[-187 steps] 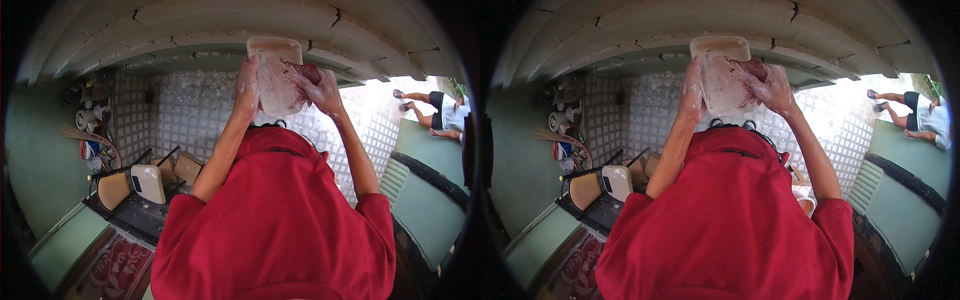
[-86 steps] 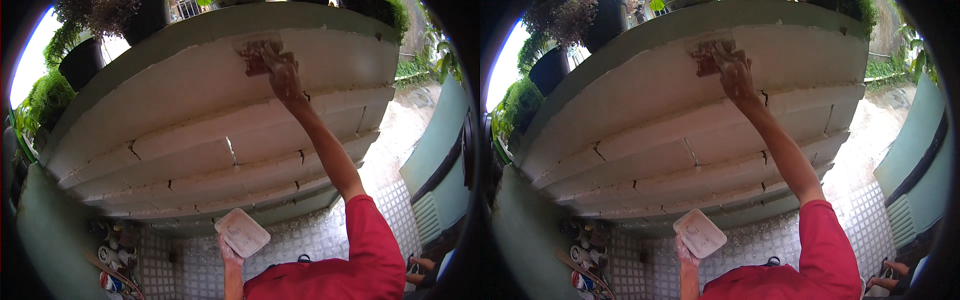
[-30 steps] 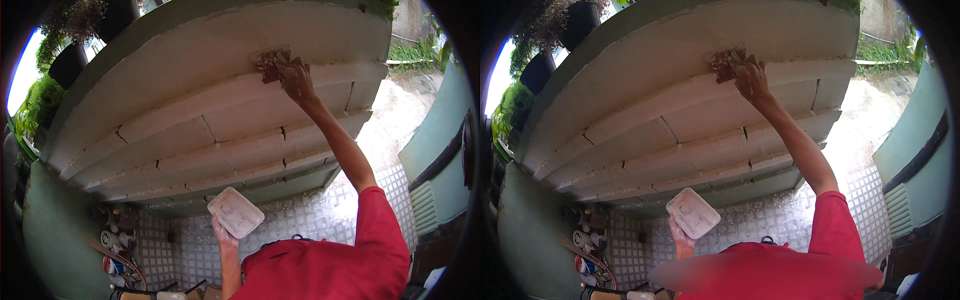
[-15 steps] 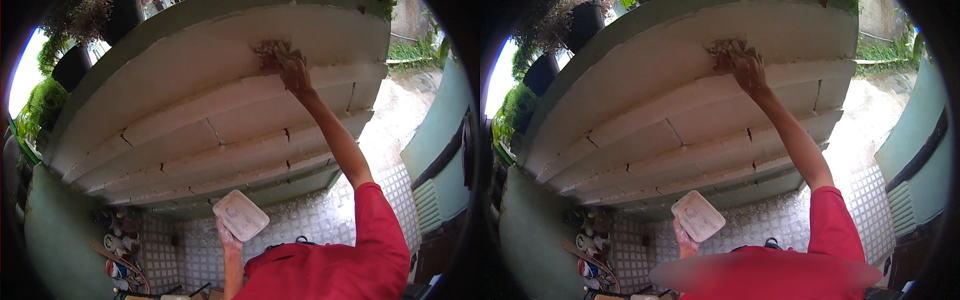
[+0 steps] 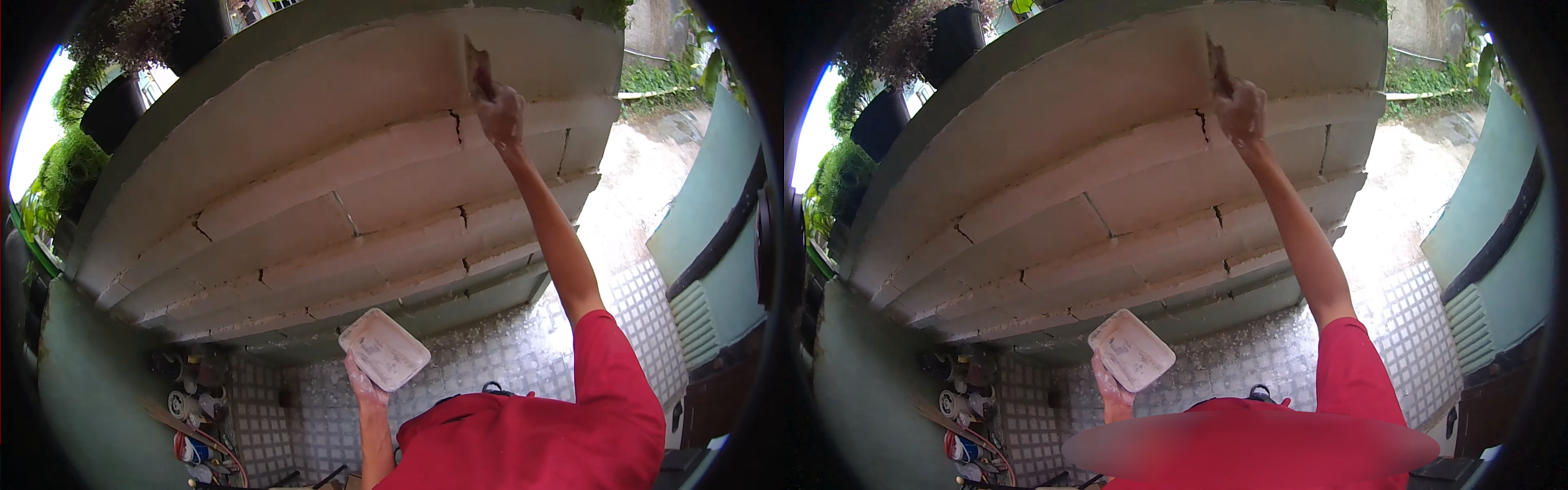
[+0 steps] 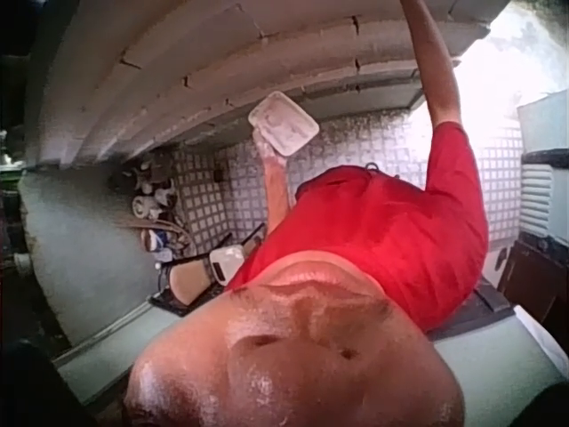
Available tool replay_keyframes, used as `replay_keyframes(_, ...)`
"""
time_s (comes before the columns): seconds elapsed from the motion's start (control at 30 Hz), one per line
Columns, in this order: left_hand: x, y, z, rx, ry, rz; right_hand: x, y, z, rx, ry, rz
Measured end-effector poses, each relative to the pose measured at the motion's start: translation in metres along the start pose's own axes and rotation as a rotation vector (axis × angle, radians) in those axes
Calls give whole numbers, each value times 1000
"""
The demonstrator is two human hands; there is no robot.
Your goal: Applying plaster or putty to a wall surface using a putty knife/spatula.
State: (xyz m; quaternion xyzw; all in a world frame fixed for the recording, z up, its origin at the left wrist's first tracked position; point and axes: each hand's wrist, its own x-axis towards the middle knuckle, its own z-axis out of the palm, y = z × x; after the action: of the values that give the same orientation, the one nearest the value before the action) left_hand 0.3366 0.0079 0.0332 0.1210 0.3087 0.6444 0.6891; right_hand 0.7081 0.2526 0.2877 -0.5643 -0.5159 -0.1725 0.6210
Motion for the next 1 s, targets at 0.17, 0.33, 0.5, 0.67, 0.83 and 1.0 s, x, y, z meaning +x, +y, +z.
replay_keyframes(0.17, -1, 1, -19, -3, -5, -2, -19, -23, 41, -205, -63, -103)
replay_keyframes(0.33, 0, 7, -17, -6, 8, -29, -41, -38, 96, -892, 718, -953)
replay_keyframes(0.5, 1, 18, -21, 9, 32, 38, -40, -106, 93, 5, -107, -256)
replay_keyframes(0.67, 3, 22, -30, 12, 13, 48, -22, -114, 19, 192, 58, -66)
replay_keyframes(0.83, 4, 24, -30, -14, -15, 20, 10, -63, 16, 72, 89, 1)
replay_keyframes(1.0, 8, 32, -42, 14, -16, 26, 12, -63, 48, 35, 49, -19)
